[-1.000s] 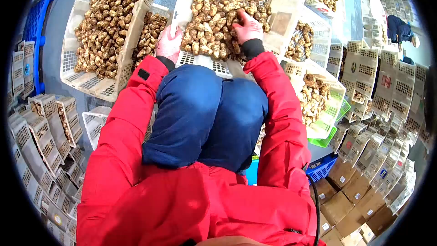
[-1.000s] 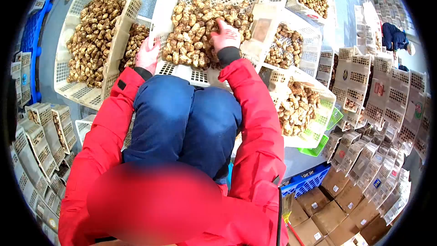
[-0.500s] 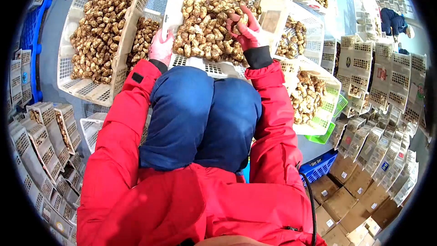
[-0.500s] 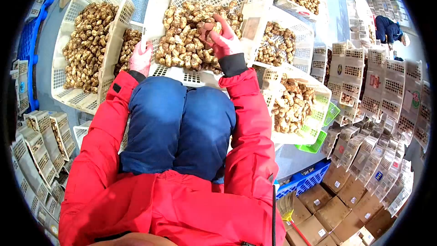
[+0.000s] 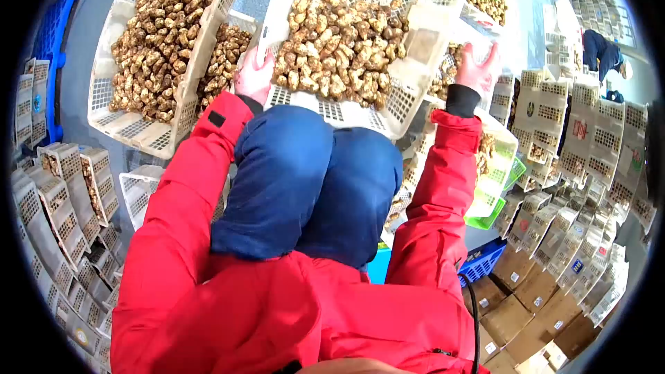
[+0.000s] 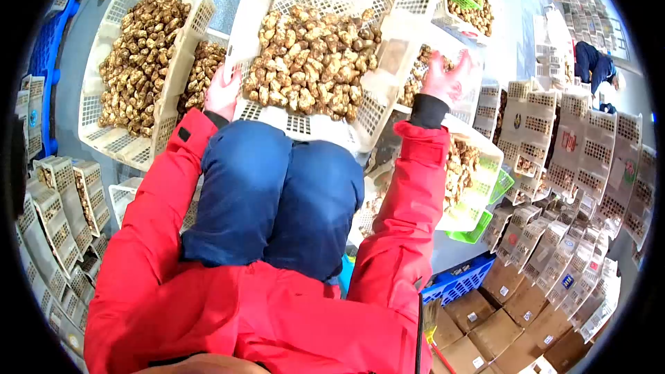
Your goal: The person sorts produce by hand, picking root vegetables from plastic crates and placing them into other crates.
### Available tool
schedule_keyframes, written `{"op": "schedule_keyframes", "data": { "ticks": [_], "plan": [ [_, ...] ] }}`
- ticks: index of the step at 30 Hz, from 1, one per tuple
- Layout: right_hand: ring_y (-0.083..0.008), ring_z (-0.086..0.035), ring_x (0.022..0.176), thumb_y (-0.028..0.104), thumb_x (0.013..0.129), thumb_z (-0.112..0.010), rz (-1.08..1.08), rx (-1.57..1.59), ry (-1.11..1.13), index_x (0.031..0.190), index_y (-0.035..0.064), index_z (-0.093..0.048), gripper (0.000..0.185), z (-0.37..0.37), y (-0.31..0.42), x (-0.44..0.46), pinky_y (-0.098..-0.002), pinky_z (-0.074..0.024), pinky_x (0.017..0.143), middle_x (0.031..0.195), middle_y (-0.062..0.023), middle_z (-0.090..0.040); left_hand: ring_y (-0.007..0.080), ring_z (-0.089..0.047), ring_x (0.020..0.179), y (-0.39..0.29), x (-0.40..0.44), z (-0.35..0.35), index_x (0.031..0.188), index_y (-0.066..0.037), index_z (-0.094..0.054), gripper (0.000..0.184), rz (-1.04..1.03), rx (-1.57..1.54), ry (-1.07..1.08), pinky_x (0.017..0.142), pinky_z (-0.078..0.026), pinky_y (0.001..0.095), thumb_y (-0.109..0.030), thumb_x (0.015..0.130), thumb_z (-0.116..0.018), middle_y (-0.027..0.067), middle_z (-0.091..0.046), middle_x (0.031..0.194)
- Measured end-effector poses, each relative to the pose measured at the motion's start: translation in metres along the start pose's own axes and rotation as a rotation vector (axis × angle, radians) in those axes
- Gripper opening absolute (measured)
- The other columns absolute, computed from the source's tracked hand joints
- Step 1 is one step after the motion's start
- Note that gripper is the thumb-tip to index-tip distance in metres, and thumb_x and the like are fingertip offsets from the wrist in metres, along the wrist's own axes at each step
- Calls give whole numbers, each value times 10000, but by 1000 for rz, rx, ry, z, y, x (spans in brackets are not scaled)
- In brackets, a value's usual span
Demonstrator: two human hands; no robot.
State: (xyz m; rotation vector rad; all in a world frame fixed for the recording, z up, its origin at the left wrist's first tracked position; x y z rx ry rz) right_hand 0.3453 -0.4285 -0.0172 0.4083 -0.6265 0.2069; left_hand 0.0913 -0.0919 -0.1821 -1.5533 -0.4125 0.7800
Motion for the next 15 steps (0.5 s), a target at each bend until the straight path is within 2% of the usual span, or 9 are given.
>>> {"op": "schedule_keyframes", "data": {
  "ticks": [1,3,5,7,9,10,13,14,15],
  "plan": [
    [-303,-520,1080,209,779,-671,-7,187,223,1247,30,-501,529,-10,38,4,-378,-401,944,1170,-202,-558,92,-496,688,4,-1,0,1057,-52,-560,200,14,-95,11,630,-415,245,-138,878,-535,7,-551,794],
    [-175,-604,879,247,847,-622,-258,538,757,1322,204,-455,506,-69,97,-17,-305,-521,727,1090,-105,-630,75,-490,716,5,-10,2,1077,-46,-555,209,50,-114,28,645,-407,224,-117,881,-541,-4,-546,824],
    [-177,-625,832,369,840,-603,257,-47,992,1316,223,-446,522,-110,175,-22,-327,-530,677,1050,-92,-642,71,-489,718,7,-10,5,1083,-45,-554,213,13,-130,28,645,-405,220,-108,879,-548,-3,-546,828],
    [-222,-630,830,347,868,-550,592,-140,781,1240,190,-503,407,-170,198,-47,-357,-525,691,986,-86,-649,68,-503,718,12,-11,8,1126,-43,-543,255,30,-151,41,647,-416,218,-102,878,-555,-9,-559,828],
    [-260,-630,866,254,886,-497,690,-236,769,1183,176,-522,308,-202,205,-65,-385,-519,713,947,-86,-648,69,-510,711,-2,-12,5,1150,-42,-529,277,-97,-32,-6,646,-421,215,-111,882,-554,-12,-568,835],
    [-261,-636,852,174,880,-458,665,-294,823,1204,192,-510,328,-199,205,-67,-374,-519,726,936,-103,-652,70,-514,720,1,-13,8,1159,-40,-521,285,36,44,22,647,-426,218,-117,886,-552,-14,-572,866],
    [-254,-645,789,137,870,-466,494,-90,847,1234,194,-491,369,-177,194,-50,-371,-524,698,919,-113,-658,52,-465,666,3,-14,6,1167,-59,-513,286,72,-111,30,591,-403,207,-127,892,-548,-33,-538,817],
    [-236,-649,727,107,868,-476,387,-64,827,1264,210,-474,409,-160,186,-42,-357,-532,660,936,-100,-666,47,-451,653,3,-15,5,1166,-59,-512,284,68,-148,36,579,-390,201,-128,893,-547,-37,-524,798],
    [-203,-648,730,104,868,-494,350,-13,704,1292,231,-454,444,-145,175,-34,-342,-534,663,971,-88,-667,42,-436,639,2,-16,5,1166,-60,-510,282,62,-187,39,568,-378,195,-128,894,-545,-41,-511,779]
  ]
}}
Point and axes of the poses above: each hand's wrist, its own x-axis towards the middle knuckle, its own z-axis out of the back of the hand, y = z × x, the point moved 3 cm from there along x, towards the middle knuckle
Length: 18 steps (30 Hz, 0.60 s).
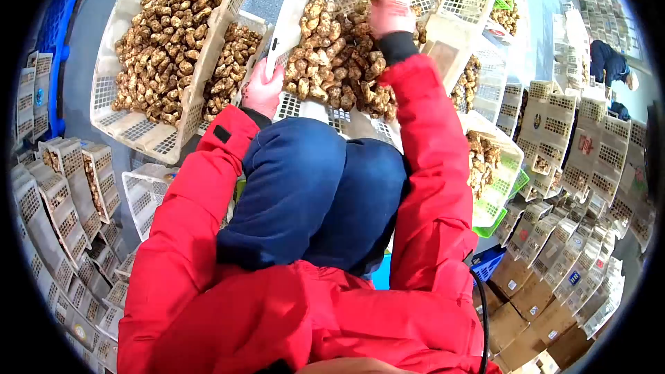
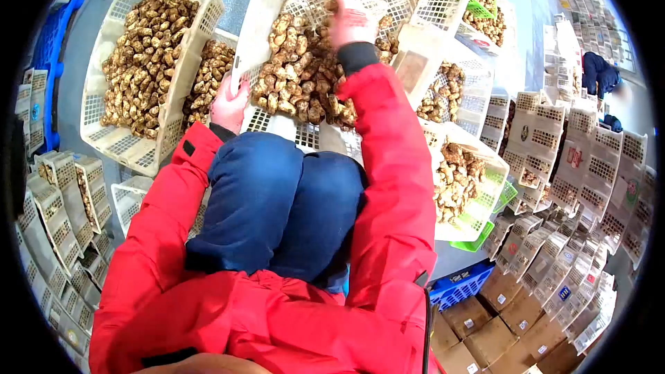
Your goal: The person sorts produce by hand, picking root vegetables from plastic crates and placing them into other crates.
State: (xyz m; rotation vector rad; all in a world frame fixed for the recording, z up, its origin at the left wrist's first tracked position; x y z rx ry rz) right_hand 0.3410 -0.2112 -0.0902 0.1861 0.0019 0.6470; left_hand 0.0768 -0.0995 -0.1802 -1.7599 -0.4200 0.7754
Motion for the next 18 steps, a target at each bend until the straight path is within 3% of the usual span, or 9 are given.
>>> {"op": "schedule_keyframes", "data": {
  "ticks": [2,3,5,6,9,13,14,16,18],
  "plan": [
    [-169,-626,903,53,863,-514,-254,270,-81,1333,207,-417,504,59,-28,-25,-292,-518,781,1048,-95,-648,40,-427,637,-1,0,0,1165,-53,-509,276,10,18,5,563,-367,191,-121,899,-535,-46,-502,780],
    [-161,-637,746,98,860,-538,-332,273,-160,1310,208,-439,474,81,-56,-44,-296,-535,714,1007,-47,-663,41,-424,635,-3,-1,0,1165,-51,-508,275,14,7,19,562,-365,192,-119,900,-531,-47,-499,778],
    [-229,-599,973,101,874,-522,-272,330,-421,1299,59,-416,440,114,-117,-71,-304,-491,853,1134,-92,-600,39,-422,654,-4,-2,-2,1165,-42,-502,267,22,-110,63,577,-363,194,-105,906,-510,-43,-490,791],
    [-273,-570,1060,83,790,-632,-463,113,-354,1253,49,-472,491,131,-117,-82,-368,-469,877,1197,-155,-564,41,-425,662,-8,-5,-3,1166,-40,-501,268,32,-105,71,586,-366,196,-100,905,-506,-39,-492,803],
    [-248,-558,1061,230,859,-545,-106,196,-504,1256,133,-479,414,95,-91,-55,-383,-442,929,1185,-108,-567,51,-464,713,-10,1,-4,1136,-21,-516,260,-51,-25,35,639,-378,183,-35,876,-519,-19,-528,842],
    [-234,-507,1148,192,821,-610,475,3,38,1314,198,-437,522,-14,22,10,-353,-413,983,1279,-71,-518,139,-550,901,-4,-2,3,1187,-13,-497,308,-29,144,43,810,-431,271,-131,903,-514,68,-595,999],
    [-218,-503,1158,194,847,-565,432,48,314,1327,227,-427,500,-39,36,13,-351,-414,982,1299,-72,-504,146,-554,922,-4,-1,4,1176,-16,-507,302,-36,188,36,825,-428,274,-139,901,-523,70,-599,1011],
    [-305,-584,998,181,812,-596,441,183,148,1272,168,-488,473,-55,46,13,-357,-454,882,1095,-177,-597,140,-552,917,-6,-1,6,1172,-20,-512,302,-45,328,10,820,-430,272,-148,899,-529,62,-598,1004],
    [-242,-600,972,201,825,-612,102,591,277,1234,168,-537,418,-46,30,6,-326,-468,858,1059,-134,-630,134,-549,914,-8,-2,4,1173,-23,-512,303,-61,219,-3,813,-430,267,-149,898,-532,58,-598,1002]
  ]
}}
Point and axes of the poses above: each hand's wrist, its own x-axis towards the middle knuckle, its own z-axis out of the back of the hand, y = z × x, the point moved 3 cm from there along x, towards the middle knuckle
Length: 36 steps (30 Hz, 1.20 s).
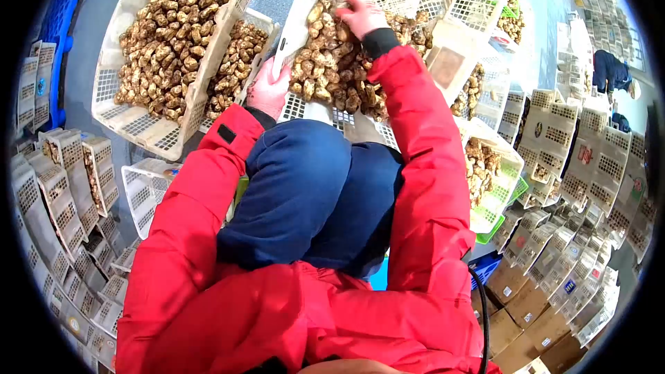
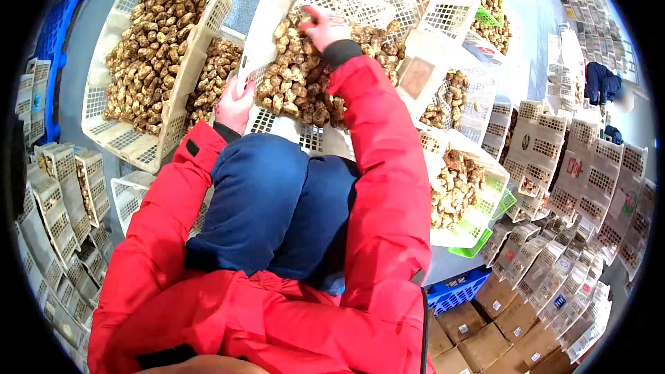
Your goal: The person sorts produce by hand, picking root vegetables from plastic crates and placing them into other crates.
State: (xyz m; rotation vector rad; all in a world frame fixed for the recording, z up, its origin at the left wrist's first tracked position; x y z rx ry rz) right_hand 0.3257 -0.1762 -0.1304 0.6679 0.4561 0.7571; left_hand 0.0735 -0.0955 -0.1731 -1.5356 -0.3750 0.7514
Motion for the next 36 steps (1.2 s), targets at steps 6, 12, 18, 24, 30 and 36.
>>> {"op": "schedule_keyframes", "data": {
  "ticks": [6,12,18,24,30,36],
  "plan": [
    [-183,-633,854,58,834,-603,-13,961,-528,1166,3,-557,340,134,-15,-92,-295,-515,818,982,-141,-649,69,-495,766,1,3,-2,1165,-38,-507,284,70,-180,38,684,-414,211,-126,896,-532,3,-555,894],
    [-190,-544,1098,191,825,-636,-196,521,-128,1224,68,-540,429,125,-10,-130,-311,-442,934,1202,-145,-563,67,-464,718,11,6,-2,1106,-39,-527,229,1,-120,52,646,-395,219,-110,889,-532,-4,-531,828],
    [-287,-586,952,250,731,-693,146,-668,-192,1138,111,-550,453,6,-6,-76,-381,-489,831,1136,-145,-548,75,-483,741,16,9,-1,1119,-33,-535,246,-58,-69,2,674,-405,217,-117,888,-531,4,-549,865],
    [-276,-579,936,177,773,-620,434,-375,270,1104,123,-585,337,0,31,-145,-365,-497,767,1036,-106,-579,54,-418,657,-6,2,-6,1084,-33,-531,207,32,-107,20,587,-361,209,-93,886,-524,-29,-480,761],
    [-286,-616,887,255,840,-549,-59,-179,-41,1088,118,-621,292,72,-11,-149,-346,-487,774,937,-142,-640,81,-502,769,17,9,-6,1111,-32,-536,230,61,-250,2,684,-410,217,-85,887,-529,6,-560,872],
    [-313,-604,915,325,836,-546,-115,-516,-8,1074,140,-593,305,31,-35,-109,-406,-487,801,980,-152,-629,52,-448,671,10,9,-5,1099,-44,-526,223,-2,-185,12,594,-373,198,-106,886,-545,-23,-508,794]
  ]
}}
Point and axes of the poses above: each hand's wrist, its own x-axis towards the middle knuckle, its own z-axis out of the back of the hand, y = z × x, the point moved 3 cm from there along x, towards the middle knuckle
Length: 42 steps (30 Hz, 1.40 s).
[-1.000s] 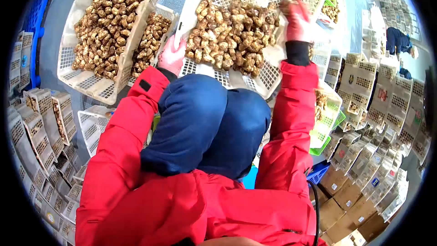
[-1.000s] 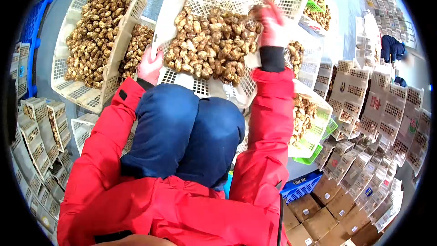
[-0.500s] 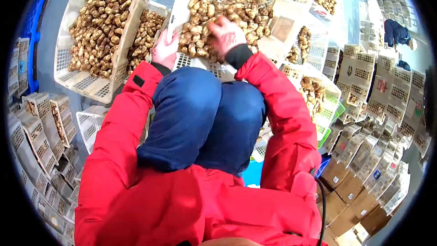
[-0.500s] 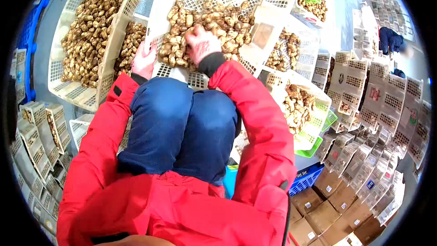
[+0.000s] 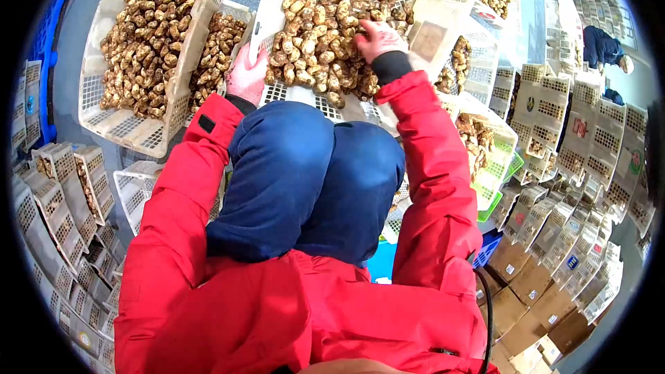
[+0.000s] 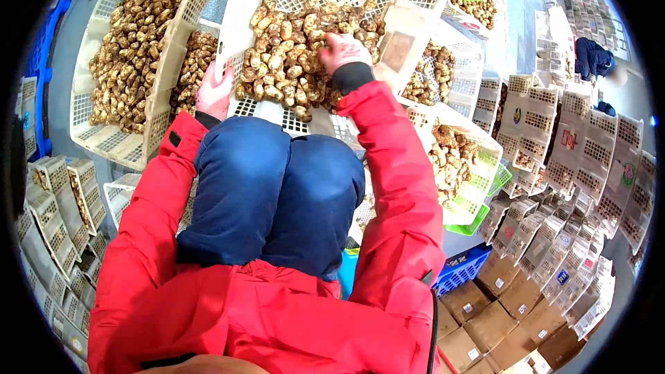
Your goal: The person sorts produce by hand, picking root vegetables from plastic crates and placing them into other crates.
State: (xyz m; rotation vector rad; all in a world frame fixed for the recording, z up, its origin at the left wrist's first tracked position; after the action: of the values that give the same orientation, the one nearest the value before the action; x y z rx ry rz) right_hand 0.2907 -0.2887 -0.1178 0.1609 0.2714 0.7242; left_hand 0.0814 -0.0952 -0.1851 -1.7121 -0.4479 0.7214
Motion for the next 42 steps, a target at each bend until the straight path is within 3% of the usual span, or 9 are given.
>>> {"op": "schedule_keyframes", "data": {
  "ticks": [8,12,15,19,24,28,30,33,42],
  "plan": [
    [-348,-588,885,239,808,-591,125,225,-95,1075,112,-556,298,-35,-12,-27,-437,-477,739,933,-175,-616,53,-448,663,0,-2,-1,1080,-49,-532,204,19,-5,-47,583,-375,204,-107,886,-549,-22,-505,785],
    [-336,-585,939,262,813,-609,213,118,161,1215,122,-497,441,-27,1,-35,-402,-469,821,1014,-181,-614,63,-476,739,8,-1,7,1088,-31,-527,212,75,-13,-10,659,-393,201,-81,882,-544,-6,-528,840],
    [-215,-604,988,258,852,-605,37,759,464,1241,106,-530,425,-53,-17,-40,-302,-452,864,1042,-133,-641,60,-469,744,3,-2,-4,1092,-21,-522,217,34,-135,-61,662,-392,198,-60,881,-545,-13,-519,842],
    [-314,-602,898,213,807,-562,158,210,-157,1028,135,-621,242,-3,-3,-10,-406,-488,778,953,-141,-627,61,-471,736,5,-1,3,1096,-24,-520,221,48,-53,-6,654,-389,192,-69,881,-551,-13,-522,836],
    [-318,-578,946,164,804,-539,-112,-89,-378,1117,135,-571,316,9,-37,38,-391,-478,817,1048,-153,-590,59,-475,737,-3,-5,1,1081,-33,-539,203,74,-11,-19,657,-393,201,-78,884,-547,-15,-532,833],
    [-287,-583,948,213,807,-548,-212,119,-54,1077,154,-598,281,2,-45,45,-387,-479,804,1009,-134,-603,62,-483,749,2,-3,0,1103,-31,-535,218,54,-40,-43,657,-395,202,-71,889,-539,-9,-542,853],
    [-285,-602,912,371,766,-649,-39,-178,-167,1112,195,-581,394,5,-22,37,-391,-486,798,1005,-75,-619,66,-481,726,2,-4,0,1109,-30,-530,231,77,-121,-11,637,-396,206,-82,885,-549,-8,-538,845],
    [-281,-599,942,404,755,-669,-200,-387,46,1099,165,-594,425,-6,-17,49,-380,-485,794,1006,-78,-628,69,-470,699,3,-1,3,1077,-37,-532,205,-39,15,0,632,-395,209,-88,881,-556,-10,-523,824],
    [-123,-607,790,278,744,-739,-393,773,-281,1018,24,-643,386,46,-22,-16,-245,-473,725,867,-61,-672,61,-461,716,-1,-2,-1,1076,-35,-528,200,40,-44,-28,642,-392,208,-89,885,-541,-8,-519,821]
  ]
}}
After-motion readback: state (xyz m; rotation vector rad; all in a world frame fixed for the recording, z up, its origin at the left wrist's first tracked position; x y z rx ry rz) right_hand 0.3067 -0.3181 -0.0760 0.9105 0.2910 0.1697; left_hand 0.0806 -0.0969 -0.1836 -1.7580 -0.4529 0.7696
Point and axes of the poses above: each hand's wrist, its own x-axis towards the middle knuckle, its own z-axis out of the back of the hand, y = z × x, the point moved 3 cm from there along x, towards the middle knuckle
